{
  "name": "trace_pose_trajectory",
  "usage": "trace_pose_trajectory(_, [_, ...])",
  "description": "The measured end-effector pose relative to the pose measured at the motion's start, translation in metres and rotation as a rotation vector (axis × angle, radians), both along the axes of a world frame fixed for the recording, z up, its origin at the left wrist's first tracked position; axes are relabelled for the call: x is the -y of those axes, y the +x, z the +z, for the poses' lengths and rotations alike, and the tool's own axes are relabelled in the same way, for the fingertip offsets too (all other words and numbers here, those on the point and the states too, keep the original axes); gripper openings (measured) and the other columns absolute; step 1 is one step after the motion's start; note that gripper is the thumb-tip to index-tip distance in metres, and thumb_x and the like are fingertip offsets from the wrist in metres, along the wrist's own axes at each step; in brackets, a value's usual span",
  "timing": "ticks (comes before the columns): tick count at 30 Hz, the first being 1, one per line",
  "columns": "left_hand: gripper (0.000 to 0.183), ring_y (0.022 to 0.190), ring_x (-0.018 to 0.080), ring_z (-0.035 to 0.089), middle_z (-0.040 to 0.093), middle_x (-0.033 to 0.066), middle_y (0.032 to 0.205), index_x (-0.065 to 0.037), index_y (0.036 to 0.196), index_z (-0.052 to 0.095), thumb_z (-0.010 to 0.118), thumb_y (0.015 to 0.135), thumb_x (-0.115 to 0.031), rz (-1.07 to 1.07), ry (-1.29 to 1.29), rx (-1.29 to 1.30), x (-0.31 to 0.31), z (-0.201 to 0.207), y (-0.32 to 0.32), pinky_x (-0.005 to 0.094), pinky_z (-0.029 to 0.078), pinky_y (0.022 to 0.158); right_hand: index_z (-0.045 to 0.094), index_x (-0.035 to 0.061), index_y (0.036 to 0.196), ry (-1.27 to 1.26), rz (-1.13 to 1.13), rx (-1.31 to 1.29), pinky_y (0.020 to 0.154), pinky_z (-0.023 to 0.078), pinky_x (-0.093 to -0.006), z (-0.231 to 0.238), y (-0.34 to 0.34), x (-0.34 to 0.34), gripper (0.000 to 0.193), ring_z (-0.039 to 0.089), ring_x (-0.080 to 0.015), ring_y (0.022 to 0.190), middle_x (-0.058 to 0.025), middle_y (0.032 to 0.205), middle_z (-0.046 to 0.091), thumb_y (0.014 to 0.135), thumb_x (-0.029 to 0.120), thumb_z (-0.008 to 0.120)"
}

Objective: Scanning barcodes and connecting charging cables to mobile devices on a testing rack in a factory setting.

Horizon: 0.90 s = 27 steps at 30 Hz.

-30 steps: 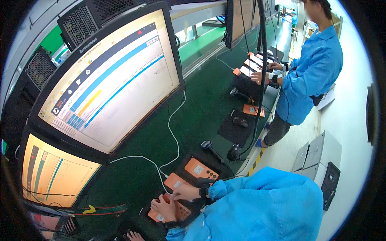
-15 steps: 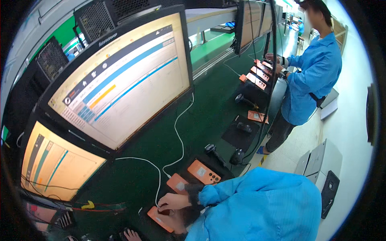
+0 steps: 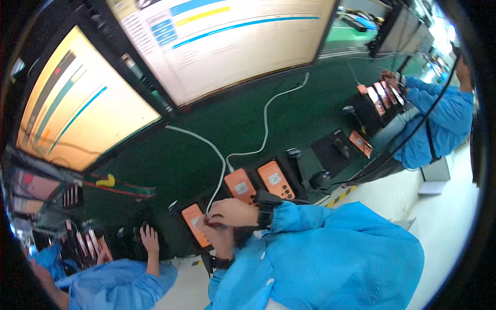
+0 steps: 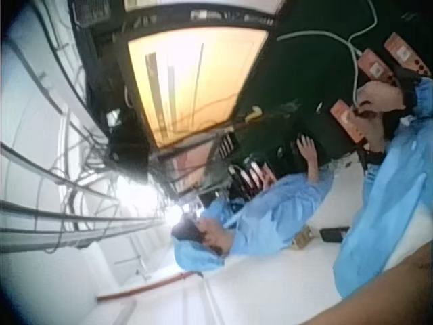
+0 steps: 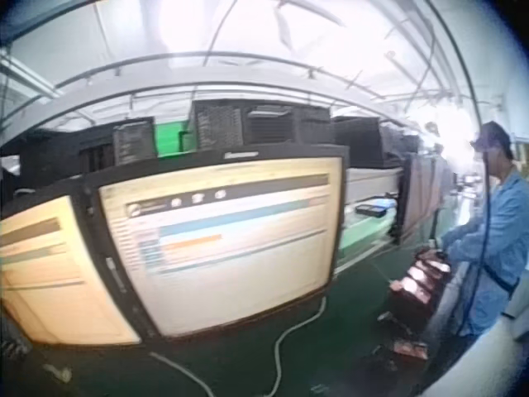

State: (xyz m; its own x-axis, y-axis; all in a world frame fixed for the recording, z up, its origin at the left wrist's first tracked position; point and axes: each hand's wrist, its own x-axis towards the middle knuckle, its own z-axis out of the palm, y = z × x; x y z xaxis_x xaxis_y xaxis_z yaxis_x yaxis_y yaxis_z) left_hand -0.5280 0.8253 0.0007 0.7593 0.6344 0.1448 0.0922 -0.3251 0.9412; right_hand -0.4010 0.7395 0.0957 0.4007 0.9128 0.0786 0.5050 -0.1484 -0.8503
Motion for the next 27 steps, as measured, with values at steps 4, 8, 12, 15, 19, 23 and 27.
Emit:
trace_pose_trajectory(4, [0.080, 0.104, 0.0267, 0.049, 0.043, 0.0160, 0.117, 0.001, 0.129, 0.030, 0.081, 0.070, -0.014, 0.093, 0.071, 0.097, 0.000, 0.007, -0.004, 0.0386, 0.043, 0.089, 0.070, 0.0110, 0.098, 0.039, -0.024, 0.032, 0.076, 0.051, -0.0408, 0.003, -0.008, -0.008, 0.024, 0.063, -0.0309, 0.087, -0.0107, 0.092, 0.065, 0.089, 0.029, 0.056])
trace_pose_trajectory(8, [0.089, 0.110, 0.0314, 0.046, 0.042, 0.0183, 0.119, 0.003, 0.133, 0.026, 0.083, 0.066, -0.014, 0.115, 0.053, -0.008, 0.000, 0.010, 0.001, 0.0412, 0.039, 0.095, 0.066, 0.0088, 0.104, -0.010, -0.032, 0.031, 0.080, 0.050, -0.0422, -0.014, -0.005, -0.009, 0.027, 0.062, -0.0336, 0.093, -0.0136, 0.099, 0.065, 0.088, 0.029, 0.058])
trace_pose_trajectory(12, [0.111, 0.124, 0.0339, 0.036, 0.031, 0.0213, 0.132, 0.004, 0.144, 0.010, 0.086, 0.065, -0.016, 0.126, 0.073, -0.052, 0.003, 0.001, -0.009, 0.0417, 0.031, 0.105, 0.060, 0.0004, 0.111, -0.008, -0.087, -0.030, 0.084, 0.050, -0.0426, -0.035, -0.006, -0.007, 0.033, 0.061, -0.0369, 0.098, -0.0195, 0.103, 0.064, 0.082, 0.016, 0.063])
trace_pose_trajectory(15, [0.107, 0.133, 0.0366, 0.028, 0.019, 0.0262, 0.144, 0.005, 0.144, 0.005, 0.082, 0.072, -0.016, 0.126, 0.044, -0.153, 0.008, 0.020, -0.012, 0.0461, 0.024, 0.110, 0.058, -0.0019, 0.116, 0.077, -0.122, -0.068, 0.084, 0.050, -0.0386, -0.048, 0.010, -0.023, 0.037, 0.063, -0.0347, 0.099, -0.0215, 0.106, 0.064, 0.083, 0.014, 0.064])
trace_pose_trajectory(19, [0.089, 0.135, 0.0427, 0.025, 0.023, 0.0305, 0.143, 0.007, 0.141, 0.020, 0.074, 0.080, -0.027, 0.142, 0.399, -0.364, 0.009, 0.019, -0.015, 0.0488, 0.022, 0.111, 0.057, -0.0011, 0.116, 0.261, -0.258, 0.078, 0.087, 0.047, -0.0381, -0.062, 0.031, -0.040, 0.037, 0.057, -0.0361, 0.099, -0.0197, 0.107, 0.060, 0.080, 0.010, 0.062])
trace_pose_trajectory(23, [0.074, 0.133, 0.0448, 0.027, 0.030, 0.0308, 0.143, 0.007, 0.138, 0.031, 0.065, 0.086, -0.032, 0.032, 0.582, -0.462, 0.003, -0.010, -0.022, 0.0508, 0.023, 0.110, 0.062, 0.0020, 0.094, 0.023, -0.269, 0.055, 0.083, 0.045, -0.0445, -0.084, 0.033, -0.015, 0.017, 0.054, -0.0372, 0.091, -0.0200, 0.094, 0.058, 0.078, 0.006, 0.057])
trace_pose_trajectory(27, [0.064, 0.132, 0.0433, 0.030, 0.030, 0.0284, 0.144, 0.006, 0.138, 0.033, 0.056, 0.092, -0.034, 0.173, 0.566, -0.482, 0.010, -0.014, -0.028, 0.0521, 0.028, 0.107, 0.062, -0.0003, 0.102, 0.051, -0.201, -0.065, 0.073, 0.050, -0.0425, -0.067, 0.012, 0.047, 0.022, 0.062, -0.0367, 0.082, -0.0195, 0.088, 0.064, 0.084, 0.010, 0.056])
